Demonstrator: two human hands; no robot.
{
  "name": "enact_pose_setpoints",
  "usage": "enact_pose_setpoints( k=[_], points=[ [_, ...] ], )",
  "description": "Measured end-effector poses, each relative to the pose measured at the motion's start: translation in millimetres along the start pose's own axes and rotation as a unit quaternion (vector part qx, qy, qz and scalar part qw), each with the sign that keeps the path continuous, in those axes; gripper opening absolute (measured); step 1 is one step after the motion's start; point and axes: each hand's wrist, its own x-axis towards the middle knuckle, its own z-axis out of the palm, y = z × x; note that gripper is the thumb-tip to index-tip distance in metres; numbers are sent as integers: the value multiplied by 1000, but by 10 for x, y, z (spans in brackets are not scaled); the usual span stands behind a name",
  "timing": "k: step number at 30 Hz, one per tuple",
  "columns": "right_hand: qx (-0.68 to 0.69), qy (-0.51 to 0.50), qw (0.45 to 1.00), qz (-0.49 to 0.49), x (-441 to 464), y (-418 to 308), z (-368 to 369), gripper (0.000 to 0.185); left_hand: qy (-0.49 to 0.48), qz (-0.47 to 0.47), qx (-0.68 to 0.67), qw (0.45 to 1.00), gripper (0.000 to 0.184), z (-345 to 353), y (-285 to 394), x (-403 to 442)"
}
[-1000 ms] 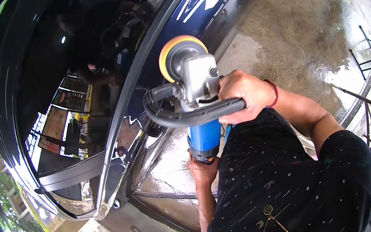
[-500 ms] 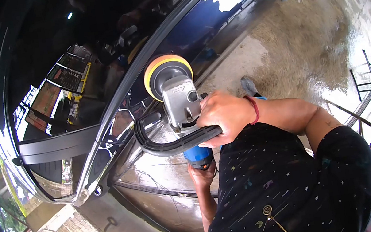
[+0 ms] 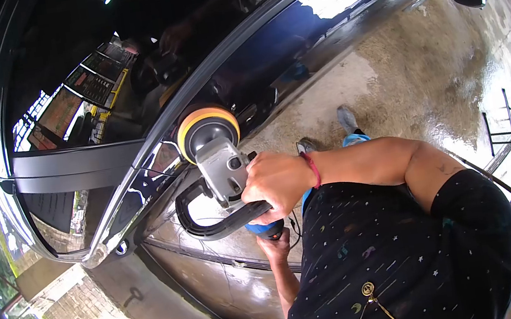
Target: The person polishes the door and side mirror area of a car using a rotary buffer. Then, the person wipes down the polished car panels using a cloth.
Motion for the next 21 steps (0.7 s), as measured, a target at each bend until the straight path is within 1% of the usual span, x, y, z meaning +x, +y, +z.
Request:
enact_pose_setpoints(
  k=[1,3,4,6,7,9,10,11,12,14,15,17,21],
  points=[
    [0,-1,1000,0,13,14,36,38,1,-1,-1,1000,29,22,-28,1],
    [7,-1,1000,-13,46,31,103,38,57,61,-27,996,14,51,-180,26],
    [5,6,1000,-21,32,49,124,38,56,60,-27,996,14,44,-250,31],
    [8,10,1000,-18,-48,82,112,38,5,-8,-17,1000,35,16,-284,28],
    [10,13,1000,-18,-110,96,103,38,3,-9,-15,1000,35,24,-296,27],
    [11,38,999,-21,-274,113,73,37,10,60,35,998,38,64,-64,51],
    [9,50,998,-22,-354,132,36,36,-4,58,34,998,44,93,-89,73],
    [6,62,998,-24,-429,145,-16,35,-8,59,37,998,44,107,-59,98],
    [15,33,999,9,-534,148,-102,38,-21,62,44,997,49,146,-21,129],
    [11,55,998,12,-718,150,-234,38,-33,57,58,996,60,222,66,172],
    [6,70,997,14,-791,168,-283,38,-38,59,64,996,60,252,113,200],
    [7,94,996,5,-944,230,-397,36,-31,102,92,990,61,327,261,270],
    [15,142,990,-16,-1218,292,-676,34,-70,97,156,980,62,414,766,372]
  ],
)
